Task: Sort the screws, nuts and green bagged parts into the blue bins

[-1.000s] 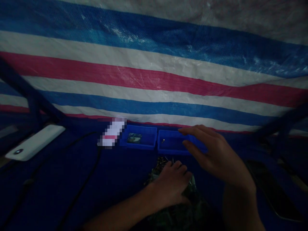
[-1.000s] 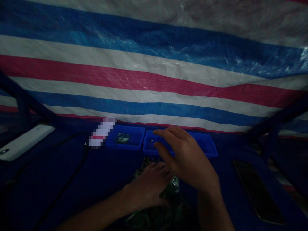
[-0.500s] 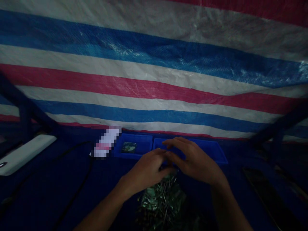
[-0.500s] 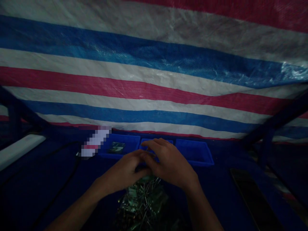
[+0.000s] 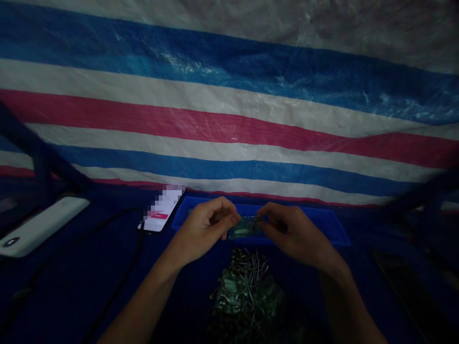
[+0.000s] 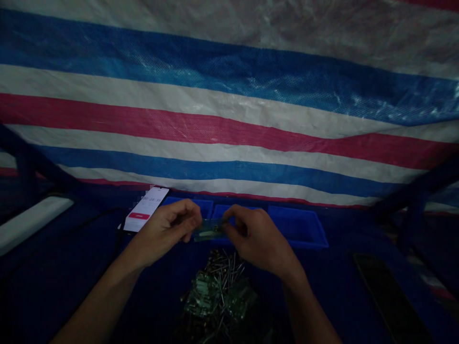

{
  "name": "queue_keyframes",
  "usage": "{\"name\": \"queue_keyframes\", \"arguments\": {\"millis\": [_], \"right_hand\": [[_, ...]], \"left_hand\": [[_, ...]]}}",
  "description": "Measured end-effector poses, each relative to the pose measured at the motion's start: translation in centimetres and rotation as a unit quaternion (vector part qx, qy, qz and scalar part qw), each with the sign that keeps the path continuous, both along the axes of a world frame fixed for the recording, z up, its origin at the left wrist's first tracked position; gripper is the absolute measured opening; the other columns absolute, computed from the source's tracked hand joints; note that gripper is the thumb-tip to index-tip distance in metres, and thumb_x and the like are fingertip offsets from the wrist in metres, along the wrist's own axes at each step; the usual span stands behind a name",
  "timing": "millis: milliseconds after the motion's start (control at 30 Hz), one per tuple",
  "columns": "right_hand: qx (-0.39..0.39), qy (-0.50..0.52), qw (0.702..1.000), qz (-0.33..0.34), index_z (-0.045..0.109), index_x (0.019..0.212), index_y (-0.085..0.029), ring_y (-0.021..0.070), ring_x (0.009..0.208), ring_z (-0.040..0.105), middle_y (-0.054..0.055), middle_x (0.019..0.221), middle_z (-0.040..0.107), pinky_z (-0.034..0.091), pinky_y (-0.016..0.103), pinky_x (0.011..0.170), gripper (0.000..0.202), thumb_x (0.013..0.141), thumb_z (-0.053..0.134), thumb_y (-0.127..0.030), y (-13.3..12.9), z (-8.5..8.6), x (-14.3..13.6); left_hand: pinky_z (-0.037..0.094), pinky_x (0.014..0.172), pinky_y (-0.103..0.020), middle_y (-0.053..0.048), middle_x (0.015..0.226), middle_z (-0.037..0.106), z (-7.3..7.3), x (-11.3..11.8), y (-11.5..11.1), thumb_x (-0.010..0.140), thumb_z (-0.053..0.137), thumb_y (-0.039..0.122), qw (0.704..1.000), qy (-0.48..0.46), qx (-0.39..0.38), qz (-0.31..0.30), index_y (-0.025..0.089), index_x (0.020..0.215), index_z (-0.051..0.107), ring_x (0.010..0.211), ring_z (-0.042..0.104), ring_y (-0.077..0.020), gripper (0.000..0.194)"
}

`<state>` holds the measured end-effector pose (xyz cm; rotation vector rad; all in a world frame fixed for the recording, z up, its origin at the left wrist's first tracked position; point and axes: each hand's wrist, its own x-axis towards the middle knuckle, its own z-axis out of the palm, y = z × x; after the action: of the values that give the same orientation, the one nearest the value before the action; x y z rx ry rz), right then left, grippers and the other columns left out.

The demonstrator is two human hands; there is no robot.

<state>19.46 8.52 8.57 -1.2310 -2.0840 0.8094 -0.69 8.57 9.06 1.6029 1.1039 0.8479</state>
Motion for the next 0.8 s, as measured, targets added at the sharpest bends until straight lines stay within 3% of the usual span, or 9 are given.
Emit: {"name": "queue_keyframes", "arguments": {"millis": [100, 167, 300, 467, 633, 800], "right_hand": [[0.066, 0.060, 0.995, -0.038, 0.059, 0.081, -0.018, 0.0073, 0.051, 0.048, -0.005, 0.057, 0.052, 0.036, 0.020, 0.049, 0.010, 0.077, 0.050, -0.013, -0.3, 0.3, -0.3], [0.111, 0.095, 0.989, -0.027, 0.058, 0.081, -0.018, 0.0082, 0.061, 0.055, -0.003, 0.068, 0.060, 0.042, 0.021, 0.058, 0.014, 0.074, 0.050, -0.009, -0.7, 0.6, -0.5], [0.185, 0.139, 0.973, 0.019, 0.057, 0.081, -0.019, 0.0105, 0.074, 0.062, -0.001, 0.079, 0.066, 0.048, 0.024, 0.067, 0.021, 0.073, 0.048, -0.003, -1.4, 0.5, -0.9], [0.248, 0.155, 0.956, 0.035, 0.059, 0.078, -0.021, 0.0119, 0.070, 0.062, 0.000, 0.079, 0.068, 0.050, 0.029, 0.063, 0.023, 0.073, 0.046, -0.003, -1.6, -0.3, -1.4], [0.238, 0.151, 0.959, -0.003, 0.060, 0.081, -0.022, 0.0128, 0.073, 0.063, 0.000, 0.087, 0.068, 0.050, 0.029, 0.064, 0.022, 0.076, 0.047, -0.005, -1.7, -0.7, -1.9], [0.115, 0.250, 0.961, -0.037, 0.056, 0.099, -0.024, 0.0148, 0.090, 0.061, 0.002, 0.096, 0.065, 0.050, 0.031, 0.076, 0.020, 0.082, 0.049, -0.017, -0.9, -1.7, -3.1]], "left_hand": [[0.028, 0.042, -0.018, 0.003, 0.056, 0.048, -0.7, 0.0, 0.3, 0.085, 0.045, 0.046, 0.997, -0.037, -0.049, -0.047, 0.014, 0.079, 0.055, 0.046, 0.042, -0.0065, 0.034], [0.026, 0.041, -0.018, 0.002, 0.057, 0.048, -1.3, 0.0, 0.6, 0.087, 0.040, 0.048, 0.995, -0.054, -0.078, -0.039, 0.014, 0.086, 0.057, 0.048, 0.041, -0.0069, 0.038], [0.025, 0.041, -0.018, 0.003, 0.062, 0.048, -2.0, -0.1, 1.1, 0.082, 0.053, 0.039, 0.991, -0.050, -0.115, -0.051, 0.016, 0.105, 0.057, 0.049, 0.037, -0.0059, 0.033], [0.024, 0.037, -0.016, 0.004, 0.058, 0.046, -1.6, -1.1, 0.8, 0.082, 0.054, 0.034, 0.973, -0.106, -0.169, -0.115, 0.015, 0.102, 0.060, 0.044, 0.036, -0.0045, 0.028], [0.039, 0.041, -0.018, 0.002, 0.058, 0.053, -0.6, -1.9, 0.6, 0.078, 0.059, 0.031, 0.987, -0.086, -0.108, -0.083, 0.014, 0.091, 0.058, 0.048, 0.049, -0.0077, 0.022], [0.050, 0.058, -0.022, 0.000, 0.066, 0.061, -0.1, -2.2, 0.5, 0.082, 0.054, 0.026, 0.999, 0.005, 0.028, -0.032, 0.015, 0.089, 0.056, 0.060, 0.060, -0.0106, 0.013]]}}
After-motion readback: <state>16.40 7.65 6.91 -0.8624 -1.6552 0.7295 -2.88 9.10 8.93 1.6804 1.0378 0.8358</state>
